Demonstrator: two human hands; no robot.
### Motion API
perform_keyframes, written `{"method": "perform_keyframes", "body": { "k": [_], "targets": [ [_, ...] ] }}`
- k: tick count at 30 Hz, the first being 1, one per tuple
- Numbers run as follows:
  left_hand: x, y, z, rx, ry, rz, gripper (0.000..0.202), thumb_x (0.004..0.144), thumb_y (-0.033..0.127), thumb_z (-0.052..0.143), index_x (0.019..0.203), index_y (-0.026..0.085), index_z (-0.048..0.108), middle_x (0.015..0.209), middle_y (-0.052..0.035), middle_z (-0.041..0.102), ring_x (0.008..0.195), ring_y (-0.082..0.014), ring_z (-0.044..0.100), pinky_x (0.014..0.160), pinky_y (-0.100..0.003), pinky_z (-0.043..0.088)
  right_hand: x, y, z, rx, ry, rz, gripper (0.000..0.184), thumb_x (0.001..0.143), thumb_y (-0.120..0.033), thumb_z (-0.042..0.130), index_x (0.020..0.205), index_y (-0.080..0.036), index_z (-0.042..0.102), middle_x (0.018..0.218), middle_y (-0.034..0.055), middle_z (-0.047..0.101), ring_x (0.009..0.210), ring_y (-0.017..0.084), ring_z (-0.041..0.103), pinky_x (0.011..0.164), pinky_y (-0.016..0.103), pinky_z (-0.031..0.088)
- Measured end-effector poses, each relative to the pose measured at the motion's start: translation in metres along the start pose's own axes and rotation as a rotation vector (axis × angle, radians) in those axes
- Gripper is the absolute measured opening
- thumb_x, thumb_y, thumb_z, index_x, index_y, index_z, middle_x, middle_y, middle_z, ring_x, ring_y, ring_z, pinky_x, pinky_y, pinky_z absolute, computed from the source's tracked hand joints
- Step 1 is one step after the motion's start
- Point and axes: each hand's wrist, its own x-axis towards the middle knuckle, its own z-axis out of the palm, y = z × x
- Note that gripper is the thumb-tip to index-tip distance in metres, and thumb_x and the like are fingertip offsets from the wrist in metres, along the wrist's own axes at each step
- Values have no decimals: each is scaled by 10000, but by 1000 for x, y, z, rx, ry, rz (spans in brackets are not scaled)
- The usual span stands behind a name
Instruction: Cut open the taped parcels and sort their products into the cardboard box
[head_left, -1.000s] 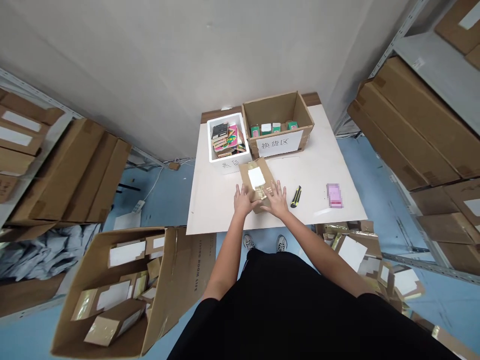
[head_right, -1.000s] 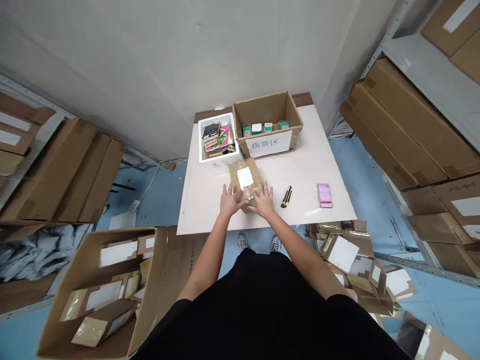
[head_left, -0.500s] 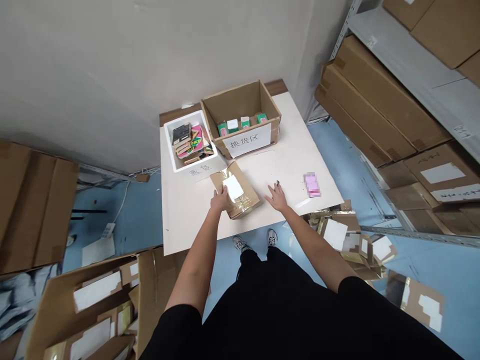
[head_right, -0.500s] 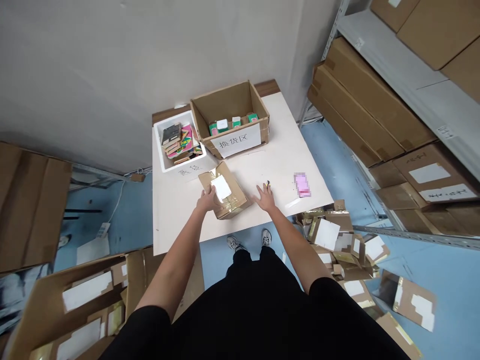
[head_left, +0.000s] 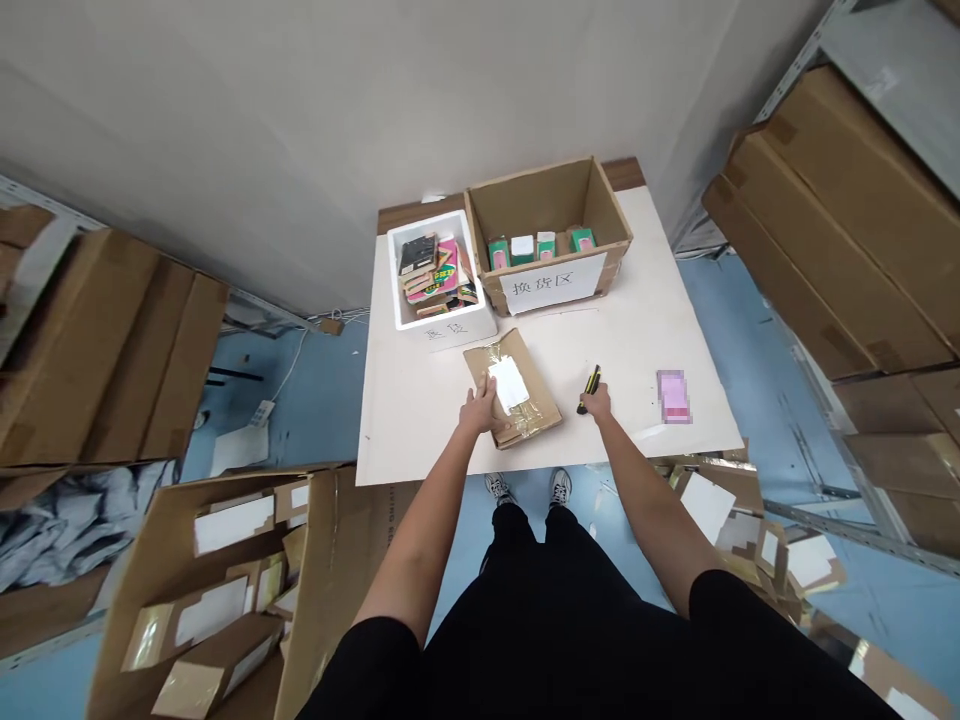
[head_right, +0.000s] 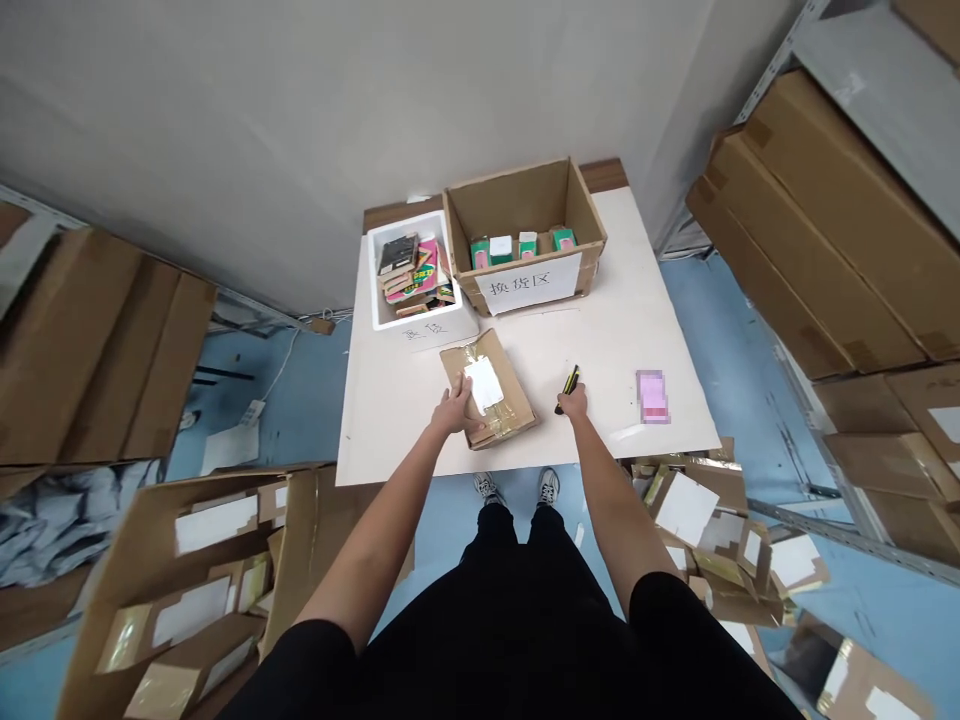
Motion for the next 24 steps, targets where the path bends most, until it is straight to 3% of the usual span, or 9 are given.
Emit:
{"method": "perform_keyframes", "body": {
  "k": [3,5,8,11,16,20,24],
  "targets": [
    [2,-2,4,-31,-14,24,1424,632,547,965,1738,396,82,1823,-81,-151,1639,-528,142,1204,-630,426,2,-45,-16,136,-26,-25,730,919,-254,587,1599,-114,362,1148,153,779,833,243,753,833,347,600],
    [3,-2,6,-34,-32,34,1438,653,550,953,1742,385,28,1812,-69,-199,1644,-501,162,1220,-596,423,-5,-83,-19,164,-73,-206,734,977,-278,486,1672,-183,268,1198,118,774,810,233,752,836,368,610],
    [3,-2,7,-30,-54,40,1463,674,542,937,1740,377,-52,1788,-43,-269,1651,-466,178,1234,-551,423,-24,-141,-6,22,-166,-456,715,1029,-305,447,1713,-212,262,1197,121,788,928,285,761,901,409,599],
    [3,-1,8,-32,-49,62,1478,671,547,933,1731,404,-87,1768,-17,-313,1649,-462,185,1227,-548,432,-42,-182,20,-191,-222,-533,684,1050,-267,440,1718,-232,296,1315,119,764,1124,299,740,1006,398,559],
    [4,-2,14,-34,-43,85,1480,667,582,928,1723,439,-99,1762,-3,-325,1634,-472,220,1203,-565,454,-51,-202,46,-412,-300,-443,679,1056,-217,410,1725,-215,289,1345,147,746,1166,293,737,1012,392,547],
    [6,-2,10,-30,-72,95,1458,675,647,889,1731,416,-90,1781,-13,-283,1629,-477,230,1199,-567,451,-56,-212,42,-495,-305,-359,681,1052,-205,425,1721,-222,297,1284,158,763,1158,306,744,995,398,545],
    [9,-6,-6,46,-69,124,1193,807,664,756,1748,396,74,1830,14,-113,1658,-475,93,1246,-605,370,-66,-228,35,-568,-316,-279,695,1023,-162,454,1704,-229,335,1315,169,750,1209,313,726,1021,403,526]
  ]
}}
